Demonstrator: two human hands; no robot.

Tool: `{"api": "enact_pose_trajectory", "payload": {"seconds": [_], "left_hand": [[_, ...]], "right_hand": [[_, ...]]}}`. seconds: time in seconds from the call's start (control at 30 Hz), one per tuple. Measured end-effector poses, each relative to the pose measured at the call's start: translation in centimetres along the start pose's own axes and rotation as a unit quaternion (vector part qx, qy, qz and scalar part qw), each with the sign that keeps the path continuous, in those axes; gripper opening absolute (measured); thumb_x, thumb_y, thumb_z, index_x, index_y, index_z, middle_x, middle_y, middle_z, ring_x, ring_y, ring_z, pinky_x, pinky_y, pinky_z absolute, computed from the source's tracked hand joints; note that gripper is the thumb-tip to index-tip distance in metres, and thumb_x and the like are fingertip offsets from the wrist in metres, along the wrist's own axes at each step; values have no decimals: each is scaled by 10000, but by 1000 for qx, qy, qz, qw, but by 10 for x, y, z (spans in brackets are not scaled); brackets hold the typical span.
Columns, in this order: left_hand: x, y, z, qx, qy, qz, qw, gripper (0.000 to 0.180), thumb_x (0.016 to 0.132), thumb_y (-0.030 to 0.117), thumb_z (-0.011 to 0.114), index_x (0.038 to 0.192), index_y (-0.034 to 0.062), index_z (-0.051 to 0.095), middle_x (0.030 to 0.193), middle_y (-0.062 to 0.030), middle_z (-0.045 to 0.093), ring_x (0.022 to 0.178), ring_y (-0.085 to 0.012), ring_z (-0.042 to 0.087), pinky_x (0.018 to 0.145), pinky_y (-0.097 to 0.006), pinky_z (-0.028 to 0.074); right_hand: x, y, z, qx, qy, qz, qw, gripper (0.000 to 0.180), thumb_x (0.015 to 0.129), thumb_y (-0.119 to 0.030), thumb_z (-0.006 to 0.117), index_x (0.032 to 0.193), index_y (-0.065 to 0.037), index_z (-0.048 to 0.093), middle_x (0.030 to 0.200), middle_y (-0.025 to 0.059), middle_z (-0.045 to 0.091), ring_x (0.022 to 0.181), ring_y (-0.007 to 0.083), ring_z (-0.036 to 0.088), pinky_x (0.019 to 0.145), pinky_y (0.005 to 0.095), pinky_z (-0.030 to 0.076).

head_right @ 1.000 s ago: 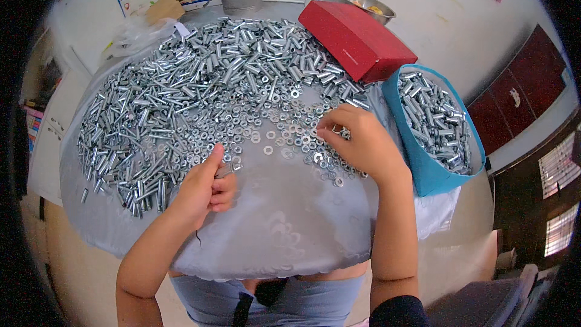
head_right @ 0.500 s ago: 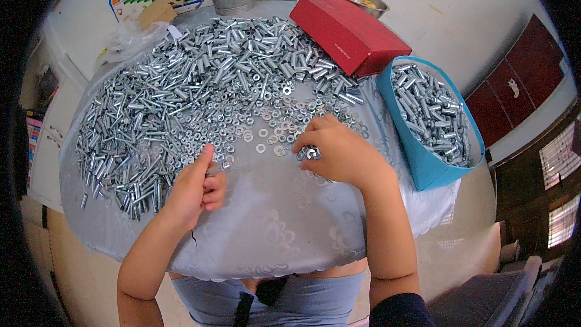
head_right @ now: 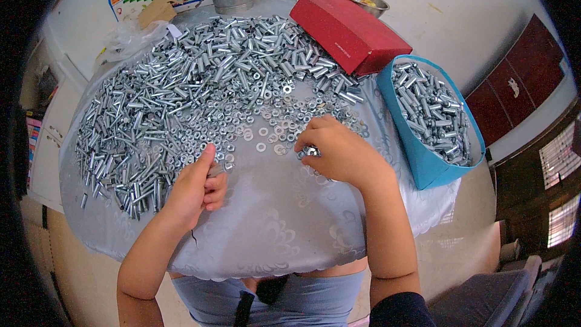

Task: The person repeatedly picks up bolts, washers, and nuts from a large pile on a table, threads the washers and nuts onto the bolts by hand, and places the assembled fasteners into a blue bin. The process is continuous and repetitive throughout the clip.

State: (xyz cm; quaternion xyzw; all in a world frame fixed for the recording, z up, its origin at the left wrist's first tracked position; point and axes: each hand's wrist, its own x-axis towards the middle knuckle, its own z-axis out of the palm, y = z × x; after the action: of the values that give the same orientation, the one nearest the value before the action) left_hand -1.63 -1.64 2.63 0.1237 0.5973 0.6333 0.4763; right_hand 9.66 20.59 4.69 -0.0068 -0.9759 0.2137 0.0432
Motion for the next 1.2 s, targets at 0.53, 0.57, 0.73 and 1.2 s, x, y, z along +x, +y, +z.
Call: {"api": "enact_pose_trajectory", "payload": {"seconds": [0.53,0.57,0.73,1.2], "left_hand": [[1,-6,-5,-41,-26,9,999,453,920,504,389,752,83,399,539,63,283,418,-42,257,382,-205,242],[1,-6,-5,-41,-27,10,999,452,920,503,389,751,84,399,538,63,282,418,-42,257,382,-205,243],[1,-6,-6,-36,-29,15,999,453,920,506,389,741,89,397,536,63,281,418,-42,259,381,-205,244],[-1,0,3,-3,-7,1,1000,530,939,499,315,539,157,248,484,44,246,415,-77,234,396,-228,226]], "right_hand": [[0,1,1,-7,-10,-2,1000,177,731,-78,670,901,-49,635,898,78,572,925,249,507,811,336,418],[0,1,1,-8,-9,-4,1000,176,731,-77,669,902,-48,634,900,78,573,924,249,507,811,336,418],[0,3,1,-3,-9,-10,1000,178,733,-76,666,905,-45,633,899,85,572,917,251,511,817,335,417],[16,9,15,-37,124,10,992,167,723,-145,686,855,-49,648,887,98,573,894,274,529,792,345,432]]}}
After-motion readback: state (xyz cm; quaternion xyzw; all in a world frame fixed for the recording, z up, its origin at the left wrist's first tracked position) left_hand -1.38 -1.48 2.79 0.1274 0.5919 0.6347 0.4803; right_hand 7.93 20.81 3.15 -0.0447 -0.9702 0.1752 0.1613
